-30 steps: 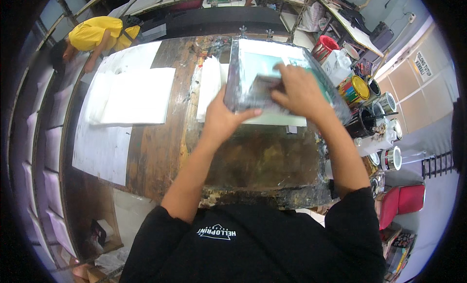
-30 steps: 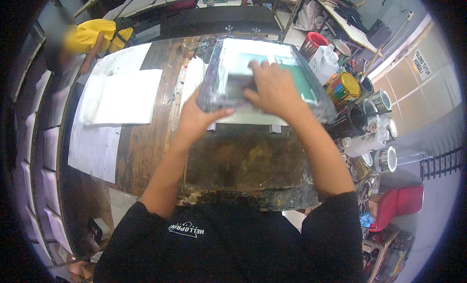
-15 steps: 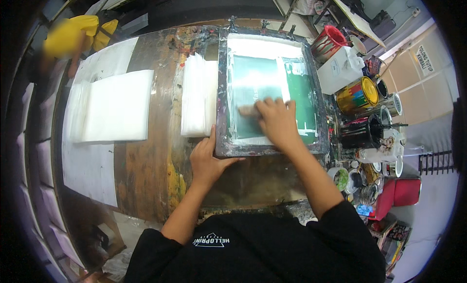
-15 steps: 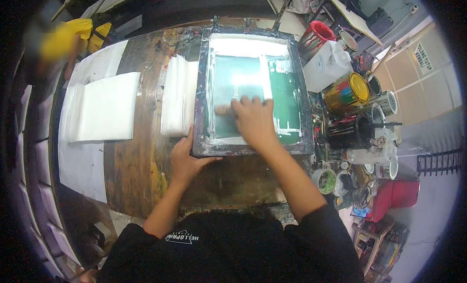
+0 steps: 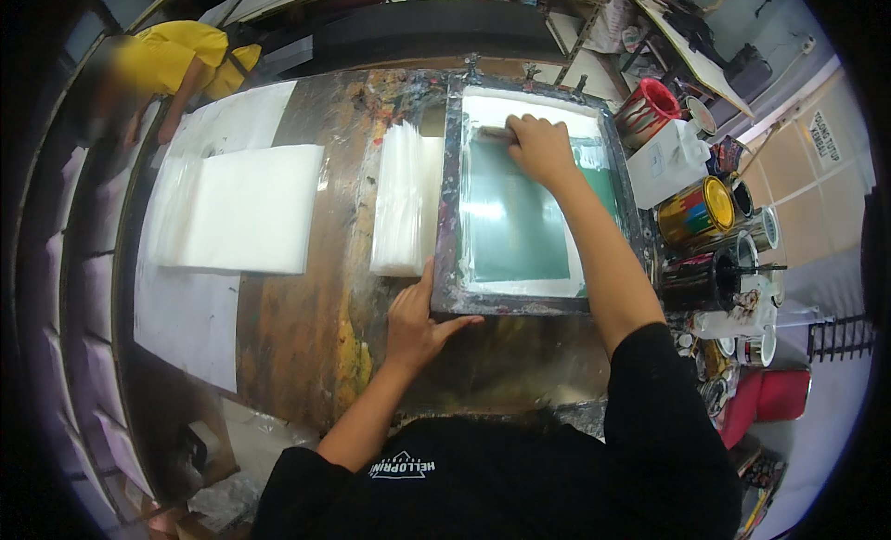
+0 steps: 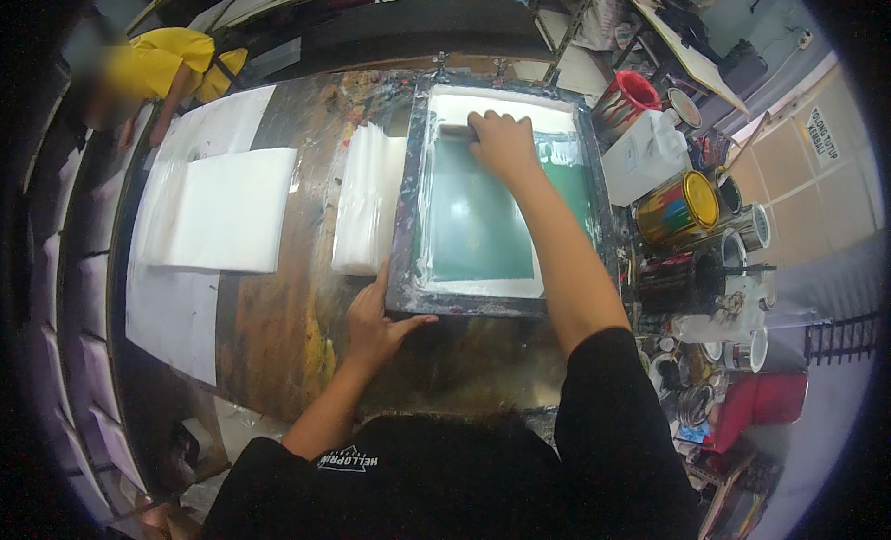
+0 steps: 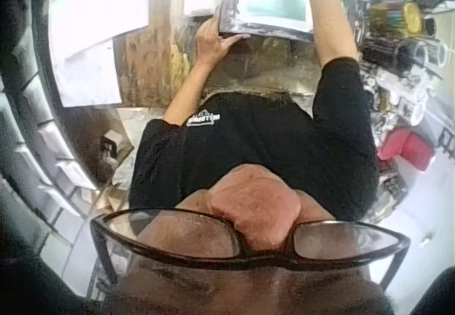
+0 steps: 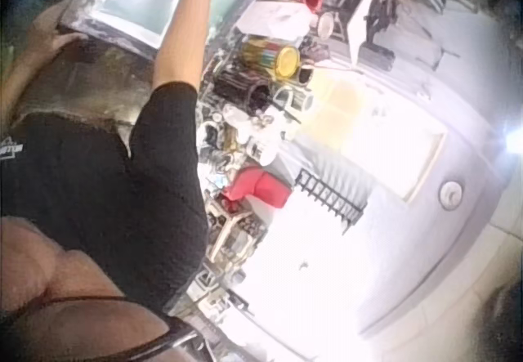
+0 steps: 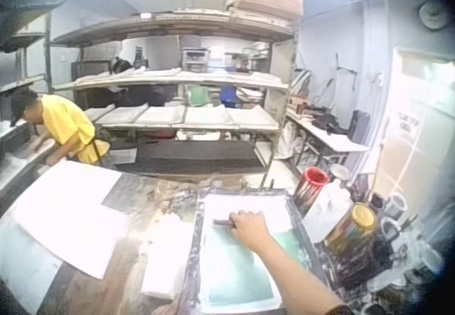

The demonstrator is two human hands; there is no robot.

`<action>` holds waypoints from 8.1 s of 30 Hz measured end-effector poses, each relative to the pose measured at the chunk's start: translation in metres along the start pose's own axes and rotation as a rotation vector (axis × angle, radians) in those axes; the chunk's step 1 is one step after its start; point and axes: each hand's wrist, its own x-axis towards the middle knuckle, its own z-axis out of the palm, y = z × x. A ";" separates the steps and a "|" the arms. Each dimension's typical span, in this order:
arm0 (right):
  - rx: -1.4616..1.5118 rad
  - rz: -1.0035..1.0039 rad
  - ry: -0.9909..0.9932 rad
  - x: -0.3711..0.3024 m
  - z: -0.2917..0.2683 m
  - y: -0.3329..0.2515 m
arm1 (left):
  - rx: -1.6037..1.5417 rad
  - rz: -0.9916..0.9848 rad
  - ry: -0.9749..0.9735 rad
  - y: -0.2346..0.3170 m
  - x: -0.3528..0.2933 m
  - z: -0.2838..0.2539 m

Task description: The person repeatedly places white sheets under a screen printing frame, pulls a squeegee across the screen to apply ink, and removes the printed sheets. A coworker in a yellow shirt assists by stacking the printed sheets on the left side of the table.

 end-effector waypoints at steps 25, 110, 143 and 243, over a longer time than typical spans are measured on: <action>0.025 -0.098 0.634 -0.087 -0.212 -0.058 | 0.046 0.114 0.247 0.029 0.061 -0.068; 0.125 -0.048 0.474 -0.031 -0.268 -0.041 | 0.396 0.172 -0.398 0.132 0.119 0.172; 0.167 -0.063 0.476 -0.048 -0.267 -0.047 | 0.359 0.438 -0.308 0.081 0.112 0.122; -0.003 -0.046 -0.017 -0.052 -0.012 -0.016 | -0.113 -0.045 0.042 0.015 -0.002 -0.002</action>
